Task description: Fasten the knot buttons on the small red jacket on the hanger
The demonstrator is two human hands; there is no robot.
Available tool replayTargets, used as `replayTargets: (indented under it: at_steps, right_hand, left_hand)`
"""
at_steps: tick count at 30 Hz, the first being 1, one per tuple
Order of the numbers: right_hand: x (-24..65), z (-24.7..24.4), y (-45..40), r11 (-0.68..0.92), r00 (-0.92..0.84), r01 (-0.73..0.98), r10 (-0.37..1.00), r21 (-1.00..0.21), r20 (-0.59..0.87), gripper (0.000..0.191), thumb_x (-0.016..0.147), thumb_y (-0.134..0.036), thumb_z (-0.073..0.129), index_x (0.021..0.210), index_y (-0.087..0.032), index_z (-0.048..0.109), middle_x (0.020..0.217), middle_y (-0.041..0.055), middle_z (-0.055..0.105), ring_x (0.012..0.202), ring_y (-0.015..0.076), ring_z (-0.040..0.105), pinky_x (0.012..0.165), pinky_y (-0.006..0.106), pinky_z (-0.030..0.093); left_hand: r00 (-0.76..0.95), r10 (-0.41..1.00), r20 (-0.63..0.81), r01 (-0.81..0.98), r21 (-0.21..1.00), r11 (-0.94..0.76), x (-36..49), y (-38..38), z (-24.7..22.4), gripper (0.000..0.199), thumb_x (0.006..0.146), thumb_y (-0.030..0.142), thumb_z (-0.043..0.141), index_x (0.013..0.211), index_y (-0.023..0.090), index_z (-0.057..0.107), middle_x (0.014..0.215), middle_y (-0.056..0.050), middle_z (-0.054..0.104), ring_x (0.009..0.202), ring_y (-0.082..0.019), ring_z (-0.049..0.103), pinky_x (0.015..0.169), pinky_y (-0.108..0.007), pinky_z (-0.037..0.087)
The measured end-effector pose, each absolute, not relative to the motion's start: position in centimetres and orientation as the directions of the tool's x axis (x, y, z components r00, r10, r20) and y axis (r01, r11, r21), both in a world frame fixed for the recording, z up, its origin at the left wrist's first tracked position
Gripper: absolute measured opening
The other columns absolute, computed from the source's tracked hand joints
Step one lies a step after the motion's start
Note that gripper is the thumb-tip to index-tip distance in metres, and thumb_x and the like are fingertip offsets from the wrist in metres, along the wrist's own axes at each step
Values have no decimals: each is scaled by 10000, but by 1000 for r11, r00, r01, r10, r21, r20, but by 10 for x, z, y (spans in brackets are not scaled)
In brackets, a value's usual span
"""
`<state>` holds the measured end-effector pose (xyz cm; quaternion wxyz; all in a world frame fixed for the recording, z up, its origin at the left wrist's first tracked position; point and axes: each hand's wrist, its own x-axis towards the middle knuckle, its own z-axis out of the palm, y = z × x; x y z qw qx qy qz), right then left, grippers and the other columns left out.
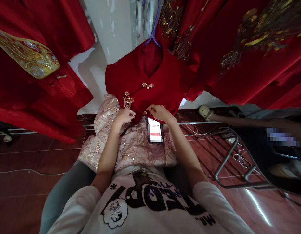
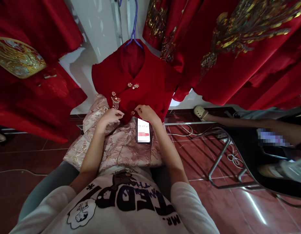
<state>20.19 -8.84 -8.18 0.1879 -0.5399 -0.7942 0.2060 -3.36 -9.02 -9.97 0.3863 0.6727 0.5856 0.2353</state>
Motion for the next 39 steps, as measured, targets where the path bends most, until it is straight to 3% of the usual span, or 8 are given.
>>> replayTargets:
  at_steps: [3,7,12,17,22,27,33,39]
  right_hand:
    - [193,-86,-90,322,-346,793,937,-517,53,267,998,-145,532,1125,-162,766,1168,127,781,1067,276,756,922,359,554]
    - [184,-93,-91,300,-335,802,942,-517,27,154,955,-172,633,1030,-165,767,1018,109,803,928,223,763,803,279,542]
    - [180,-105,-87,308,-375,736,927,-602,15,129,875,-190,752,980,-118,728,947,110,790,829,165,724,728,228,513]
    - [179,-111,-83,279,-352,643,935,-714,48,192,747,-154,843,835,-145,671,831,57,766,738,136,695,675,207,506]
    - [177,-115,-81,228,-329,524,943,-821,52,210,702,-81,821,747,-167,635,703,2,720,673,125,683,649,205,513]
    - [165,-121,-82,221,-254,422,960,-879,119,182,725,-127,822,775,-171,652,736,11,736,702,136,709,671,222,545]
    - [149,-126,-86,247,-157,420,968,-873,198,166,756,-134,804,776,-182,646,772,21,748,731,150,720,724,256,579]
    - [146,-130,-85,286,-163,400,957,-871,239,143,775,-118,764,794,-193,644,806,20,761,756,157,736,758,272,600]
  left_hand:
    - [172,983,-71,682,728,-66,-28,-88,-104,246,718,51,724,858,219,839,820,-68,802,605,-227,742,746,-325,593]
    - [213,977,-14,775,611,-160,-24,-86,-107,280,731,50,661,861,216,845,927,-95,813,864,-294,784,889,-363,581]
    - [247,968,-33,784,594,-180,-25,-85,-108,345,742,26,600,936,192,832,937,-67,817,907,-235,782,853,-286,585]
    - [220,975,-17,817,550,-174,-27,-84,-106,347,820,88,649,1121,160,804,1052,-95,808,1002,-226,770,870,-261,567]
    - [241,970,-18,808,558,-190,-25,-84,-107,266,829,76,626,979,158,830,1016,-90,813,980,-231,769,882,-275,559]
    - [224,974,23,727,662,-183,-28,-80,-110,183,769,101,678,868,141,827,919,-87,811,880,-228,758,816,-273,551]
    - [246,969,22,663,726,-184,-34,-76,-113,91,700,179,743,759,143,802,762,-37,777,730,-191,703,678,-241,486]
    - [184,979,86,688,700,-191,-31,-77,-115,152,723,166,691,794,142,823,799,-49,793,765,-209,718,659,-241,481]
